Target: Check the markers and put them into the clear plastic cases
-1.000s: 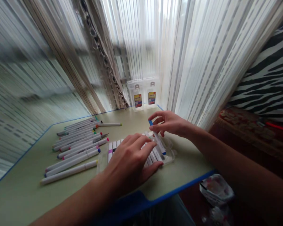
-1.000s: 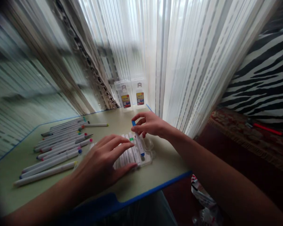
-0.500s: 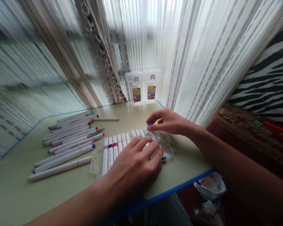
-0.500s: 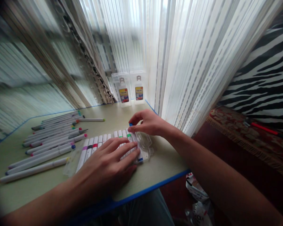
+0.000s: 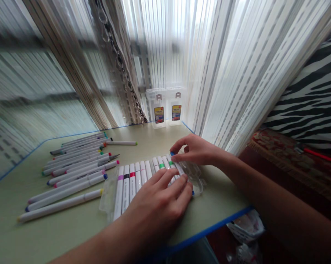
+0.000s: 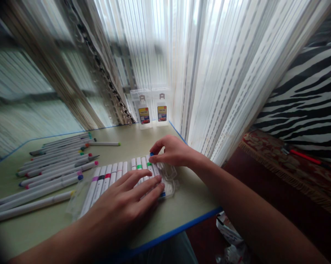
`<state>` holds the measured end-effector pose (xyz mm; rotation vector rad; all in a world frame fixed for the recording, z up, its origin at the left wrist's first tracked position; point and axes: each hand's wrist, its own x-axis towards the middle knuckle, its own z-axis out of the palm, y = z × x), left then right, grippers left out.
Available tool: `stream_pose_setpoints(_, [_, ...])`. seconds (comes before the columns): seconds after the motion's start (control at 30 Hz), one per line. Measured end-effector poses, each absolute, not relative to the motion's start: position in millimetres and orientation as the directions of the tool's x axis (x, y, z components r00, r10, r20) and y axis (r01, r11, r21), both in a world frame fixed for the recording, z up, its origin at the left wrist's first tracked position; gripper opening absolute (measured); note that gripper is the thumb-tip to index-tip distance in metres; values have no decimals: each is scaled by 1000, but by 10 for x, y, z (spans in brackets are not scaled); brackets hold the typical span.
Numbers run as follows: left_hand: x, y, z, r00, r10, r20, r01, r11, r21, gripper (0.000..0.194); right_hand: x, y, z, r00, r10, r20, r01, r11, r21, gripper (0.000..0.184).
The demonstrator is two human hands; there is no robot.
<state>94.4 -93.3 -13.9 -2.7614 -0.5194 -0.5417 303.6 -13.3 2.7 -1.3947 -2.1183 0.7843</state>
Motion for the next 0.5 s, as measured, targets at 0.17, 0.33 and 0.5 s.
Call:
stream_pose_setpoints(0.17, [938,-935,-135,864,297,407,396,-900,-183,30,3048,-139,32,-371,925,83,705,339,-623,34])
stream_pose_setpoints(0.33, [948,-942,-151,860,307,407,393,-908,-144,31,3052,-137,38,-387,920,64,697,337,-633,34])
stream_pose_setpoints(0.5, [956,-945,-114,863,313,397,394,-908,-140,29,3064,-133,30,-391,919,61,688,335,-644,37])
